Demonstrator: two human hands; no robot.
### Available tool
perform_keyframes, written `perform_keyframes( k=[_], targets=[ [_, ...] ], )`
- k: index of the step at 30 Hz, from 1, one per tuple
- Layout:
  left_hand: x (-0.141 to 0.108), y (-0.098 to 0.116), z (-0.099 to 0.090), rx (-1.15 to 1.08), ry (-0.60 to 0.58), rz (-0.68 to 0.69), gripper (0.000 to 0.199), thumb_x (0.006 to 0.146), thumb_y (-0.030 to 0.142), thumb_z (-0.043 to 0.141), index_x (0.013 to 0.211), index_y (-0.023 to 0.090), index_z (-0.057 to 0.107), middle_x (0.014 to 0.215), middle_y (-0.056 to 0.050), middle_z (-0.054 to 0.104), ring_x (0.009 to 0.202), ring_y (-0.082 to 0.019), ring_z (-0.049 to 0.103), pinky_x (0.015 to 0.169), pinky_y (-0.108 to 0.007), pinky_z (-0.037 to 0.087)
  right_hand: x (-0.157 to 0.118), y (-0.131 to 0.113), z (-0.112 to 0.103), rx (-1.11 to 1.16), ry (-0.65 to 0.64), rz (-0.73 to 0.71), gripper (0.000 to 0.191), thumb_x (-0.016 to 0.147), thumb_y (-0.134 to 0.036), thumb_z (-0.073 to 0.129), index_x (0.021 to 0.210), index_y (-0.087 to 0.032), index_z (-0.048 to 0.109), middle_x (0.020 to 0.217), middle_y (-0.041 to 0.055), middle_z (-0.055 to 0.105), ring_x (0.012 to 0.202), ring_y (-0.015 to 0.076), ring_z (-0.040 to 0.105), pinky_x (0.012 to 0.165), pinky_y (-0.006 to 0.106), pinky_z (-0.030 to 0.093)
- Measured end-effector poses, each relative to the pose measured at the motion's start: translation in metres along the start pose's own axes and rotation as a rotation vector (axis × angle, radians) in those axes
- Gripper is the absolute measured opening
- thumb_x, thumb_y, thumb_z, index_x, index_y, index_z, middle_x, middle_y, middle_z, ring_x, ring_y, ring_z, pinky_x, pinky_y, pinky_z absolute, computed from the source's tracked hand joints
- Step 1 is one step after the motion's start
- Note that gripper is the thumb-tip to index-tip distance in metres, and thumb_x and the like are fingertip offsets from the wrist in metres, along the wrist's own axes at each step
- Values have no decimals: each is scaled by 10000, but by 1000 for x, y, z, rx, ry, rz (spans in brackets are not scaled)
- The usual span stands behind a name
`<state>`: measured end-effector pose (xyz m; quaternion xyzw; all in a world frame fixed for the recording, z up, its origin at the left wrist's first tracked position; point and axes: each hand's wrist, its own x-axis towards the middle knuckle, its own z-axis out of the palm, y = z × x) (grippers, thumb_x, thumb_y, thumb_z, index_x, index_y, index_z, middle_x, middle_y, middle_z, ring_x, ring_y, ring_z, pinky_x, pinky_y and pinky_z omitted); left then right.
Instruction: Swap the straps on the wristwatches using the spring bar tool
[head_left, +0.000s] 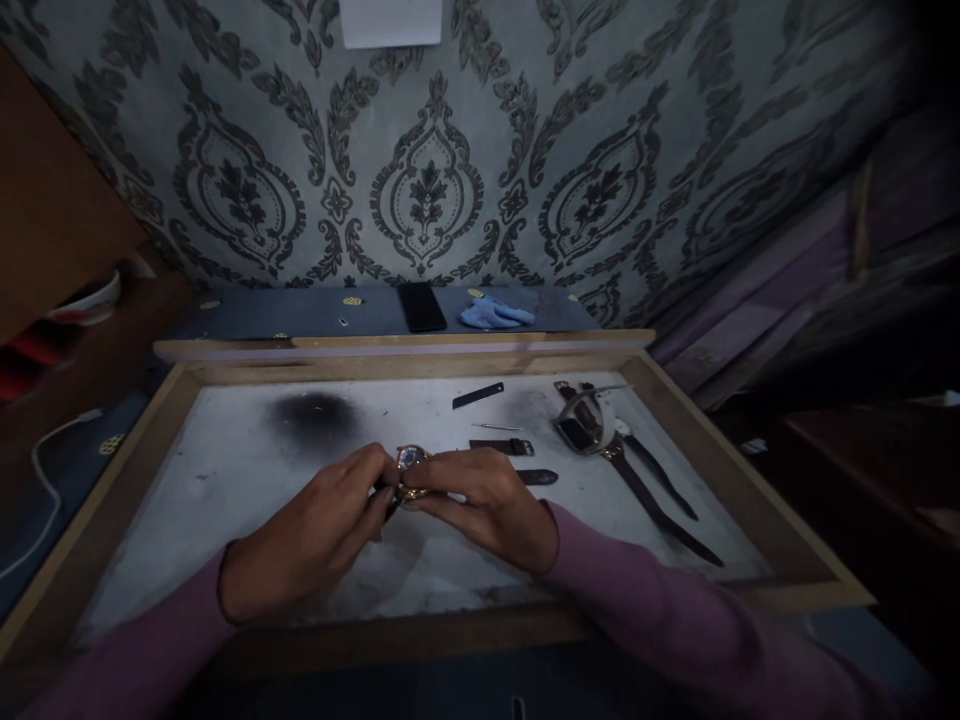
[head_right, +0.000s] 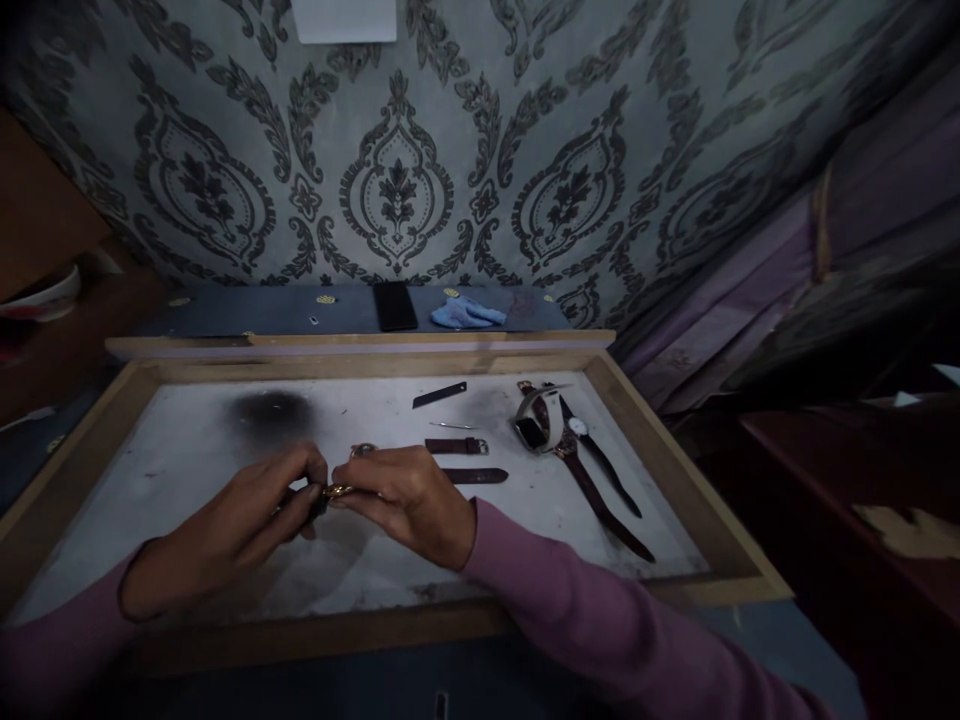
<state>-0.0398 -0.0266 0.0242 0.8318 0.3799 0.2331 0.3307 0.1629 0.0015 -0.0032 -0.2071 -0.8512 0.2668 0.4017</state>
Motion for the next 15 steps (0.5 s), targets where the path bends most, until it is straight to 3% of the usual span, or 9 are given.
perform_keyframes(
  k=[7,11,15],
  targets=[
    [0,5,6,-111,22,-121,154,991,222,311,862,218,395,787,19,489,614,-118,558,585,-262,471,4,2,-6,72,-44,-5,148,930,-253,587,897,-138,674,764,63,709,694,133,687,657,215,557],
    [2,8,5,-189,44,-146,165,996,259,336,867,209,427,786,15,505,634,-128,574,608,-282,497,7,2,-11,420,-124,241,245,885,-373,637,868,-131,671,698,29,695,540,95,642,515,179,539],
    [2,4,5,-427,50,-176,202,1007,321,372,869,200,457,800,21,506,627,-107,592,586,-246,533,9,0,-13,754,-160,506,269,820,-374,709,858,-118,637,698,24,682,590,107,674,518,177,543]
  ],
)
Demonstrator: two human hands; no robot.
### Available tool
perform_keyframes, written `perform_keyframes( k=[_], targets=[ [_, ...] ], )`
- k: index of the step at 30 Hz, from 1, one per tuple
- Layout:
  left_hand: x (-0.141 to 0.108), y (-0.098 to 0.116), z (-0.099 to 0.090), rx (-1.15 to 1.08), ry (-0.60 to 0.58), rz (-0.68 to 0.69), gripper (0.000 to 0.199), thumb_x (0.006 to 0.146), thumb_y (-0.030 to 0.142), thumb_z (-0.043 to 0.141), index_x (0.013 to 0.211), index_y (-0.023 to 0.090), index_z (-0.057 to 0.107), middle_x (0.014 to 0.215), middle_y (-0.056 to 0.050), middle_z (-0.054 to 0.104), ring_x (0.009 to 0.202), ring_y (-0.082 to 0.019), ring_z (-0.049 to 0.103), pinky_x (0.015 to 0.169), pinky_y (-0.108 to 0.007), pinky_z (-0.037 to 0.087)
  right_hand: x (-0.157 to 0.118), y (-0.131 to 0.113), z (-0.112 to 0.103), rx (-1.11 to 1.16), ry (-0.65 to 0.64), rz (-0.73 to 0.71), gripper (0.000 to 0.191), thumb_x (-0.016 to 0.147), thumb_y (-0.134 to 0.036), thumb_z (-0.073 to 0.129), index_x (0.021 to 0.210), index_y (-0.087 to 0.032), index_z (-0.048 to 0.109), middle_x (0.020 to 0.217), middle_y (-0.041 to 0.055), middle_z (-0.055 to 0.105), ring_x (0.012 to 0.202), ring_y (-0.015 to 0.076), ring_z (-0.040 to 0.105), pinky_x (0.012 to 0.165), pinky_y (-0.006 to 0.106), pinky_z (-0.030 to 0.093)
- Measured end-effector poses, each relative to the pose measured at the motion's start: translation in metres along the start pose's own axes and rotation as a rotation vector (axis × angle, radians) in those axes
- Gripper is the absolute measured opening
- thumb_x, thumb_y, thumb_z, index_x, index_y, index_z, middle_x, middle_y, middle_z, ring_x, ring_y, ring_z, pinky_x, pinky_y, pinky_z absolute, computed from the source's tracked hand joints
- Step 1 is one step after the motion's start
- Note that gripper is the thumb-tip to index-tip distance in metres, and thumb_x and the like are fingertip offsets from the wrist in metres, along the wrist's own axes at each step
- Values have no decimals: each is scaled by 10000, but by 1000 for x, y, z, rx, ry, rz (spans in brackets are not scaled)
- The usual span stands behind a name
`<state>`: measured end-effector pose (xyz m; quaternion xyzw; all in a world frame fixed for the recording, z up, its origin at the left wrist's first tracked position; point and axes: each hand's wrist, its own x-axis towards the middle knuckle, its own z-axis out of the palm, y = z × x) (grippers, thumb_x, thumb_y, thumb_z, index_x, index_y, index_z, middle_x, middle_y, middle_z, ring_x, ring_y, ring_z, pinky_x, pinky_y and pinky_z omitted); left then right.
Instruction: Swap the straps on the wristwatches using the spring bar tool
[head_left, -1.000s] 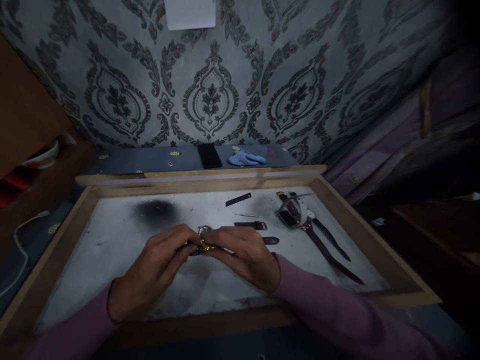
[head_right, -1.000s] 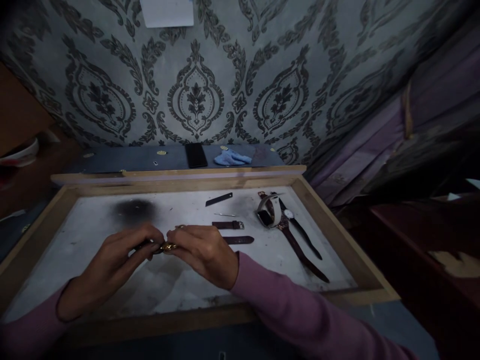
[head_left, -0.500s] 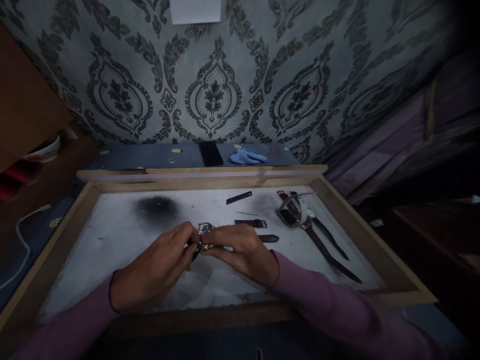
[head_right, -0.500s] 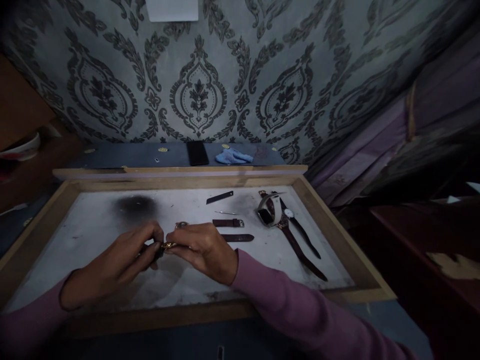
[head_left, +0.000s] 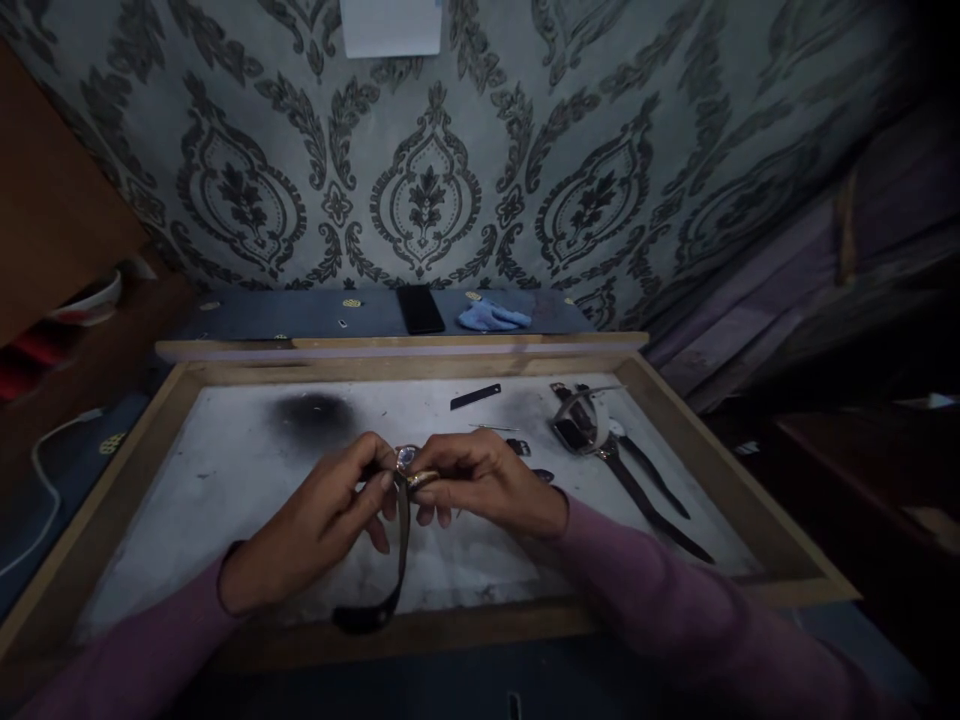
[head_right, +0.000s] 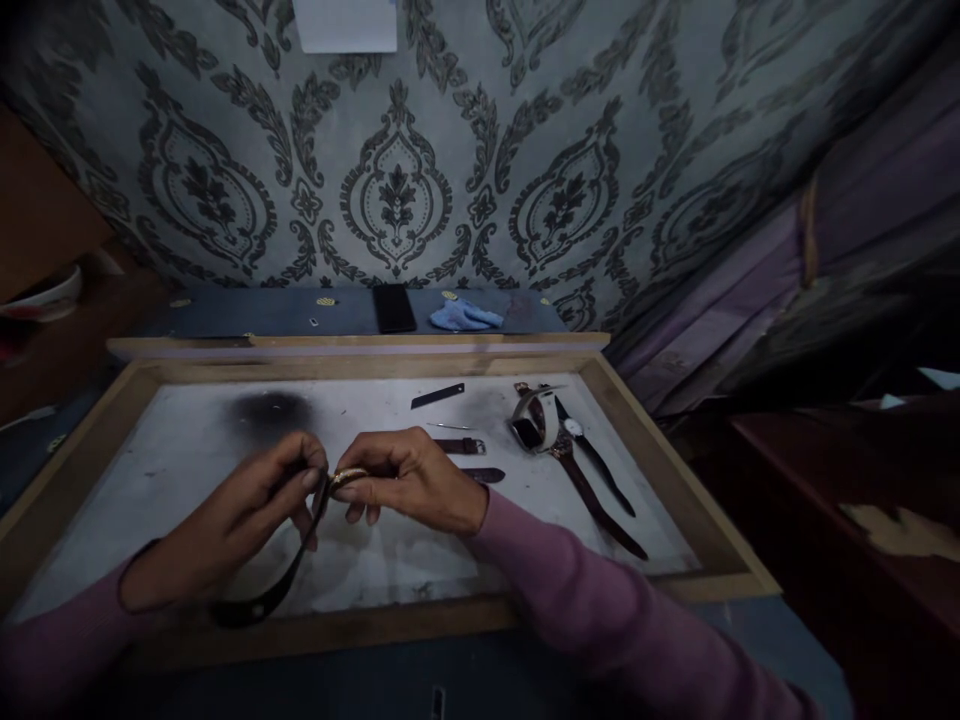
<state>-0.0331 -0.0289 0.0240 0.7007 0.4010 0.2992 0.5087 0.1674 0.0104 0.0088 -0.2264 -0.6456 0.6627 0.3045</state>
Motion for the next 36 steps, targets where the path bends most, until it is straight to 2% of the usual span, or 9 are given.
perform_keyframes(
  k=[6,10,18,24,30,36],
  targets=[
    [-1,-7,-1,-210,12,-67,223,992,394,430,888,201,466,793,17,529,647,-111,569,567,-235,557,0,0,3,128,50,68,209,804,-285,730,862,-108,635,706,22,686,578,80,654,518,158,509],
    [1,-9,-1,-220,34,-109,225,980,406,461,901,199,498,809,1,559,677,-130,592,588,-259,565,1,1,2,110,79,79,221,796,-287,734,896,-112,642,721,19,684,609,91,664,528,168,489],
    [3,-7,1,-265,1,-61,193,972,357,487,882,187,505,798,1,566,696,-122,571,570,-226,556,4,11,1,199,20,123,312,774,-373,750,874,-143,565,735,13,683,646,104,669,553,183,481],
    [4,-1,2,-292,8,-32,185,981,329,461,879,184,513,798,4,551,684,-119,573,572,-227,566,5,11,4,229,102,114,320,770,-418,746,854,-140,612,702,7,668,615,109,663,535,186,467],
    [6,-4,5,-302,32,-25,162,943,316,534,884,167,558,854,-18,521,728,-137,557,546,-226,562,5,6,5,219,186,132,298,751,-401,753,793,-138,620,696,7,666,567,98,638,499,181,427],
    [10,-9,4,-372,69,-93,217,909,357,590,852,149,603,756,-11,548,653,-129,547,502,-210,518,4,7,5,189,169,108,312,754,-411,751,794,-133,616,648,-4,645,554,95,631,487,178,419]
  ],
)
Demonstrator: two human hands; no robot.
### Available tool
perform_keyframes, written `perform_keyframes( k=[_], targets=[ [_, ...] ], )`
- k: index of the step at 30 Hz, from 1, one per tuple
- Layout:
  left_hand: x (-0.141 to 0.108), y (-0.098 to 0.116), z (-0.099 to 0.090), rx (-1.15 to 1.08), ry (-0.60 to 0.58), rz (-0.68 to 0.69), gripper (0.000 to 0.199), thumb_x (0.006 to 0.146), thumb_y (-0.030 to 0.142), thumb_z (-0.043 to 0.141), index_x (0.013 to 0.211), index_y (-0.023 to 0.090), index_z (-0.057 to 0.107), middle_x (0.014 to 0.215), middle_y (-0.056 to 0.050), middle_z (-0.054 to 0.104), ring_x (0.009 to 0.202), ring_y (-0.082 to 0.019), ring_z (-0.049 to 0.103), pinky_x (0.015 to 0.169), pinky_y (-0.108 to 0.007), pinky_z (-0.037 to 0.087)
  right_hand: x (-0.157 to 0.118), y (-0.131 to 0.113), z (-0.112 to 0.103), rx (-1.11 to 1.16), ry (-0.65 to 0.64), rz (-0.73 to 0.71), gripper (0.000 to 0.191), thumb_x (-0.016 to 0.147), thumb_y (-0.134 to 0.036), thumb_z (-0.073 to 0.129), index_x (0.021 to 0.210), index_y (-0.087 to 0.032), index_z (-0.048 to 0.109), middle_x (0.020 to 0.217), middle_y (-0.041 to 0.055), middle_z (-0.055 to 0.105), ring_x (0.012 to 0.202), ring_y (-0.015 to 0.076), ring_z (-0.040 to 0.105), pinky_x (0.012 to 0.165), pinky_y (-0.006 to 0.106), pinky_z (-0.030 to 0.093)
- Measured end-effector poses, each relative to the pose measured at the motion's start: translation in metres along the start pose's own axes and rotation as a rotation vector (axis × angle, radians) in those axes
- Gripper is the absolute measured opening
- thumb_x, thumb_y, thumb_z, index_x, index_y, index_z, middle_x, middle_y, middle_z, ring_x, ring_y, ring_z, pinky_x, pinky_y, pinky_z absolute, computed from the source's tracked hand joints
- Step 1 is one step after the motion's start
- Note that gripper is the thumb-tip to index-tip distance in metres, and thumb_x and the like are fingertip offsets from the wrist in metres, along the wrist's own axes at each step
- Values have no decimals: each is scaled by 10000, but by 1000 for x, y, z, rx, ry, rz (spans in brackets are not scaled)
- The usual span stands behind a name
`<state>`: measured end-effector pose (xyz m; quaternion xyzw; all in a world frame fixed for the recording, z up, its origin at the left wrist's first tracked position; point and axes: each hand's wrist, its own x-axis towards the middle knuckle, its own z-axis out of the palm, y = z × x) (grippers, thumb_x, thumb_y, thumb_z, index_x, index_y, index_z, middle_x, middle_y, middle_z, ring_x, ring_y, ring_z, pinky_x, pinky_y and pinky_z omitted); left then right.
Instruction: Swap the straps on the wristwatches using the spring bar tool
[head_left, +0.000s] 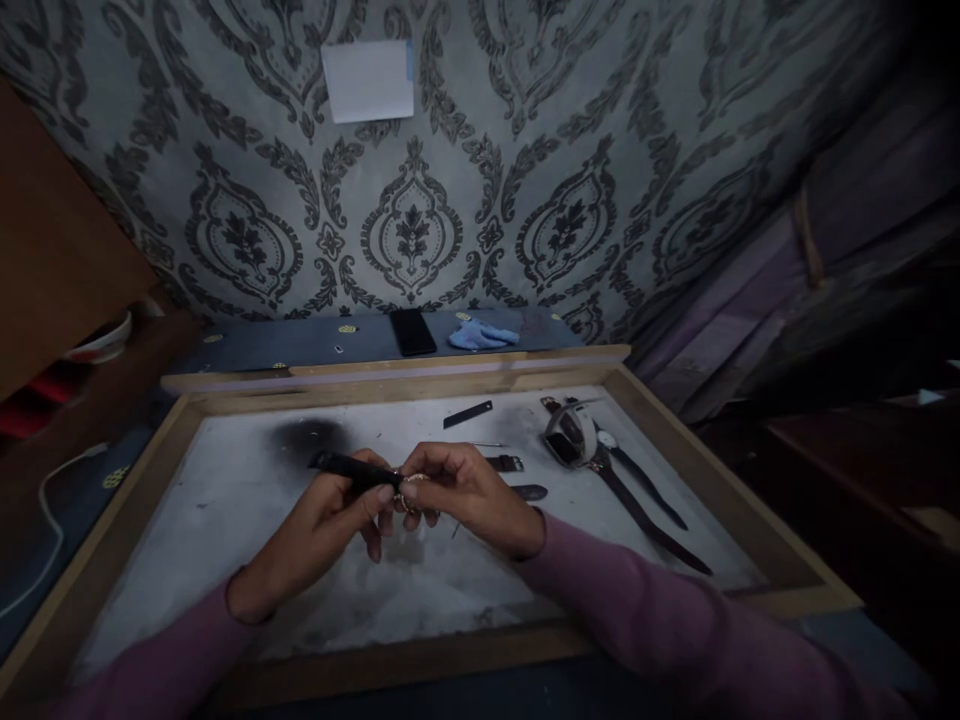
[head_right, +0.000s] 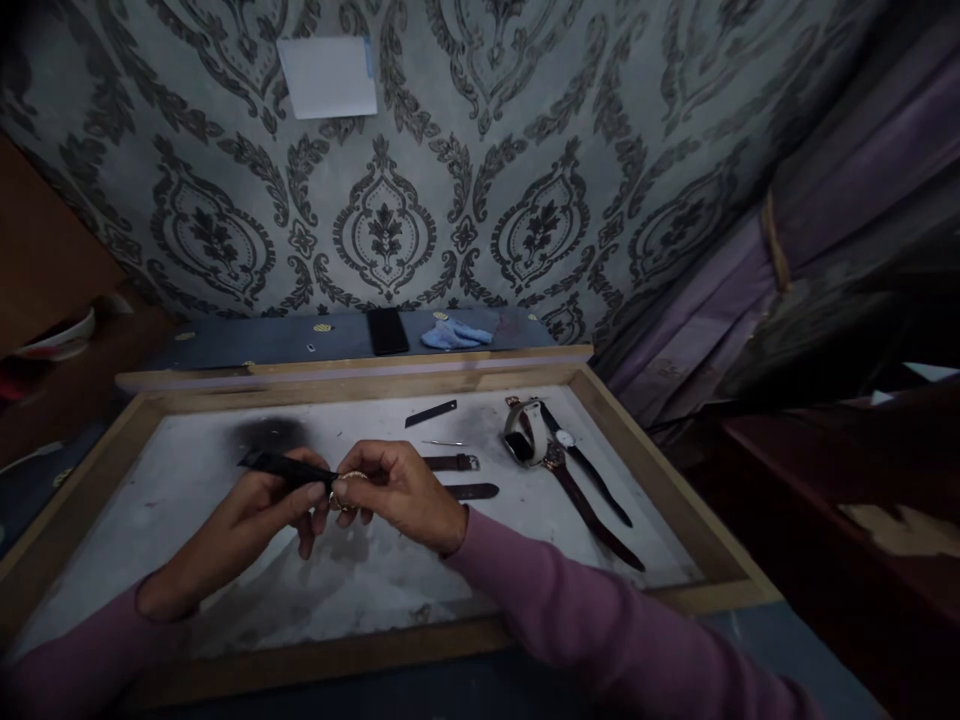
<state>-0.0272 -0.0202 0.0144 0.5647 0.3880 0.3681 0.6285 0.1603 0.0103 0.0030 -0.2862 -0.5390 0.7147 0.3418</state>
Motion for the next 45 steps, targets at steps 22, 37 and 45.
perform_keyframes(
  k=[22,37,45],
  targets=[
    [11,3,-9,-163,-55,-34,261,833,350,697,730,123,618,619,11,573,505,-72,460,493,-195,374,-1,-2,3,169,6,113,298,733,-396,764,800,-131,646,724,33,695,631,125,669,519,193,429],
    [14,-9,-7,-319,104,-230,417,703,524,772,697,152,583,651,-22,634,534,-127,576,394,-186,407,2,0,5,128,160,105,279,660,-387,779,695,-150,636,632,7,680,582,111,604,564,231,385],
    [17,-12,-5,-201,125,-201,380,668,422,817,599,122,595,518,22,546,429,-67,453,375,-164,294,3,7,5,38,145,42,323,652,-398,810,721,-130,643,640,1,651,596,111,586,597,240,407]
  ],
)
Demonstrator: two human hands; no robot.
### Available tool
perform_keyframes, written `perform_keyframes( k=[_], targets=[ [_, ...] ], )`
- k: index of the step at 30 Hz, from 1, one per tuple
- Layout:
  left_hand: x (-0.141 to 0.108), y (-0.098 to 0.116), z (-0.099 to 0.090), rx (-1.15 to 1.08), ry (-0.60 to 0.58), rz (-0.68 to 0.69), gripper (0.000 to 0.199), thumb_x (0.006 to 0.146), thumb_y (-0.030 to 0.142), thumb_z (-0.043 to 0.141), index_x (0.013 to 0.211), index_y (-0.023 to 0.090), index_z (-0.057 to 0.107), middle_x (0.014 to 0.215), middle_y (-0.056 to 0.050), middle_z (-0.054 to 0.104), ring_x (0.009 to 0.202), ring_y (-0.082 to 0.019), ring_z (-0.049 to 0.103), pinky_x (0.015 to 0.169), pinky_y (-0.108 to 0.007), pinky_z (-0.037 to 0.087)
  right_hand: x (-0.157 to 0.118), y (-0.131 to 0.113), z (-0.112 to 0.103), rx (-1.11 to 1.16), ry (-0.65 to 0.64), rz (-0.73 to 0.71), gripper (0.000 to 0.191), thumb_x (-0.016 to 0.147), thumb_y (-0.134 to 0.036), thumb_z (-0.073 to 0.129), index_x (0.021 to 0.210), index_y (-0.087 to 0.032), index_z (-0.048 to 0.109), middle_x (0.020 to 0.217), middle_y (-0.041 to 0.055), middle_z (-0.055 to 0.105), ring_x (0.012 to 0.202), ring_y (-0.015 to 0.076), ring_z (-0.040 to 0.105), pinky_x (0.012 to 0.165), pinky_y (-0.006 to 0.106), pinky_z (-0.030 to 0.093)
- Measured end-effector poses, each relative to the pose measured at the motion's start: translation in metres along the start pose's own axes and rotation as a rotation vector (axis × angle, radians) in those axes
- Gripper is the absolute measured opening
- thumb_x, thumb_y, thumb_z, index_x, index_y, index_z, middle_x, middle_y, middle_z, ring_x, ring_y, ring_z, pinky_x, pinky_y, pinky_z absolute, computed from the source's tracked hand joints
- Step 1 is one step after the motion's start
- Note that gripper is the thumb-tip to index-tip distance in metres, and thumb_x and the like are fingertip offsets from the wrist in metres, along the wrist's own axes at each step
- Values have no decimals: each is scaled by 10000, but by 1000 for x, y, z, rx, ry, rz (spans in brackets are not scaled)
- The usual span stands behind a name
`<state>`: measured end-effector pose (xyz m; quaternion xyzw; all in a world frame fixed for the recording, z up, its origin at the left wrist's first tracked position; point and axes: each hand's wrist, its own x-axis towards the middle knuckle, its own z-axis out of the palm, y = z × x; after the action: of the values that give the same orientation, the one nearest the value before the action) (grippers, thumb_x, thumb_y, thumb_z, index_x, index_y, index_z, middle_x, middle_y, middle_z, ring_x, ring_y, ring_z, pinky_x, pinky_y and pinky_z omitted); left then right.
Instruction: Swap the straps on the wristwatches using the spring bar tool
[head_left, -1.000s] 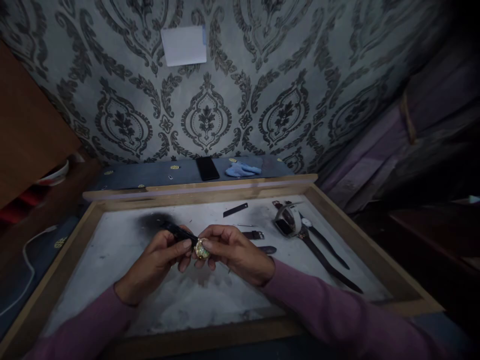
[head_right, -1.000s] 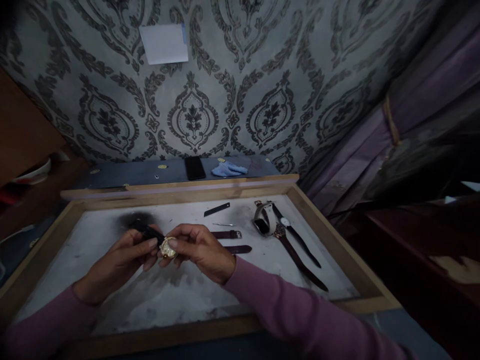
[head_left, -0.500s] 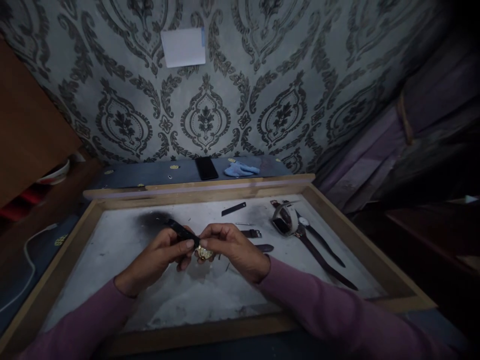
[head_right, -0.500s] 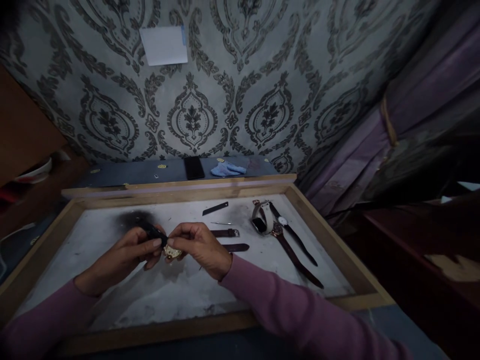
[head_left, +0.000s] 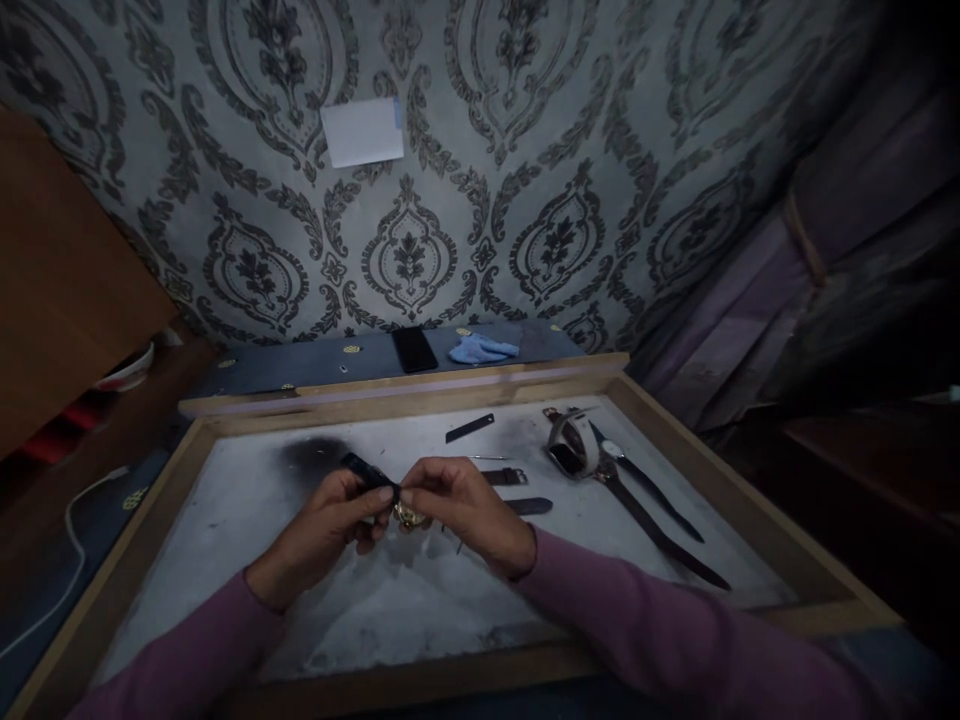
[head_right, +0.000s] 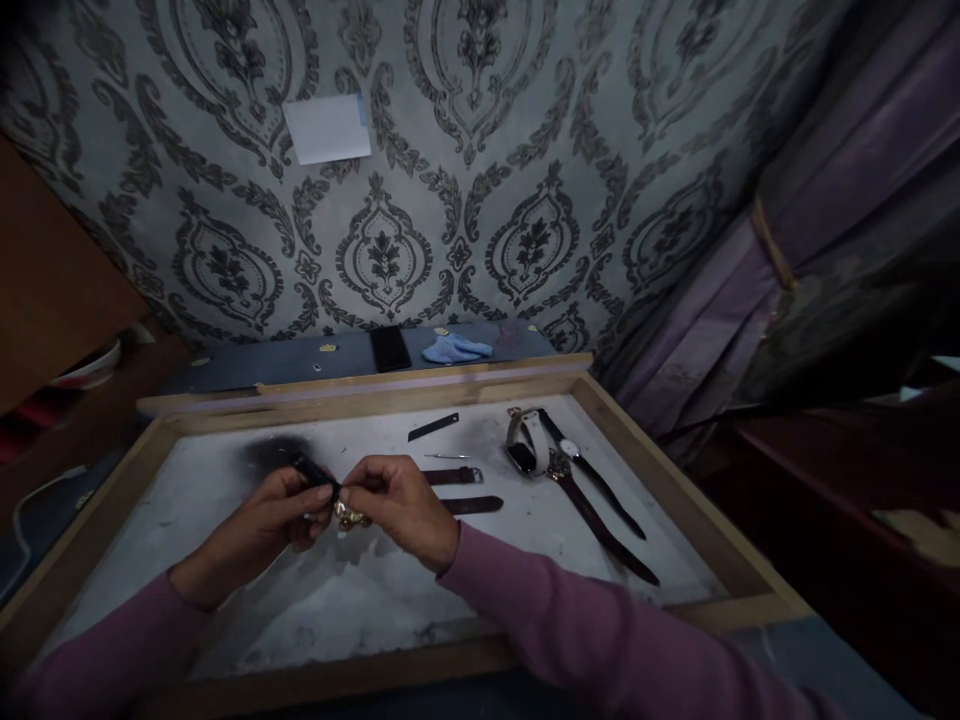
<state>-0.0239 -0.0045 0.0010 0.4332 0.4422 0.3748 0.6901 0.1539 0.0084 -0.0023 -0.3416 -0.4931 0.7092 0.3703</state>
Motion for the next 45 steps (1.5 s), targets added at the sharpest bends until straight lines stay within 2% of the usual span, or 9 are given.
perform_keyframes(
  k=[4,7,11,19,25,30,35,40,45],
  targets=[
    [0,3,-2,2,27,25,367,643,416,823,597,123,607,521,18,561,441,-69,465,413,-176,304,0,1,-1,48,-53,33,336,656,-390,816,773,-123,649,687,13,662,625,116,608,580,231,409],
    [0,5,-5,-3,35,36,356,649,418,813,607,122,621,528,16,565,450,-66,462,435,-178,315,0,1,-2,143,-98,58,355,602,-317,855,830,-128,659,735,7,673,665,108,621,604,223,432],
    [1,6,-9,7,6,40,327,655,396,807,628,123,628,509,21,553,434,-71,456,429,-189,308,-1,-1,-3,194,-120,73,387,593,-246,859,905,-135,659,765,10,696,681,108,646,627,223,453],
    [0,11,-12,15,-51,54,290,661,357,810,668,118,646,488,19,555,423,-81,456,432,-207,328,-5,-6,-5,173,-155,50,358,637,-244,842,928,-130,669,792,27,718,686,108,662,617,210,472],
    [0,8,-11,-36,34,49,320,667,368,819,654,130,605,530,34,549,464,-65,472,442,-174,338,-3,-8,-7,328,-168,65,357,711,-333,792,968,-106,695,848,65,731,751,133,690,734,266,532],
    [-1,10,-10,-55,78,13,321,641,353,840,668,132,609,534,29,575,470,-69,498,444,-168,360,-2,-8,-8,377,-141,120,234,733,-235,747,918,-98,705,839,80,739,753,158,703,803,339,547],
    [2,7,-13,-77,97,-23,322,628,343,851,698,131,619,549,26,605,480,-79,547,451,-166,389,-2,-7,-8,377,-145,112,233,722,-234,756,904,-97,710,842,81,743,779,168,709,863,371,541],
    [3,4,-13,-95,126,-57,308,642,318,843,714,141,603,572,16,635,492,-94,588,429,-161,384,-1,-4,-9,378,-168,103,263,719,-255,771,923,-101,706,861,83,740,802,167,705,873,374,535],
    [2,5,-9,-105,118,-75,325,636,331,845,736,136,605,592,-10,665,493,-101,596,414,-156,375,-3,-3,-11,326,-164,71,353,705,-339,797,956,-107,706,884,79,736,808,153,696,820,318,539]
  ],
)
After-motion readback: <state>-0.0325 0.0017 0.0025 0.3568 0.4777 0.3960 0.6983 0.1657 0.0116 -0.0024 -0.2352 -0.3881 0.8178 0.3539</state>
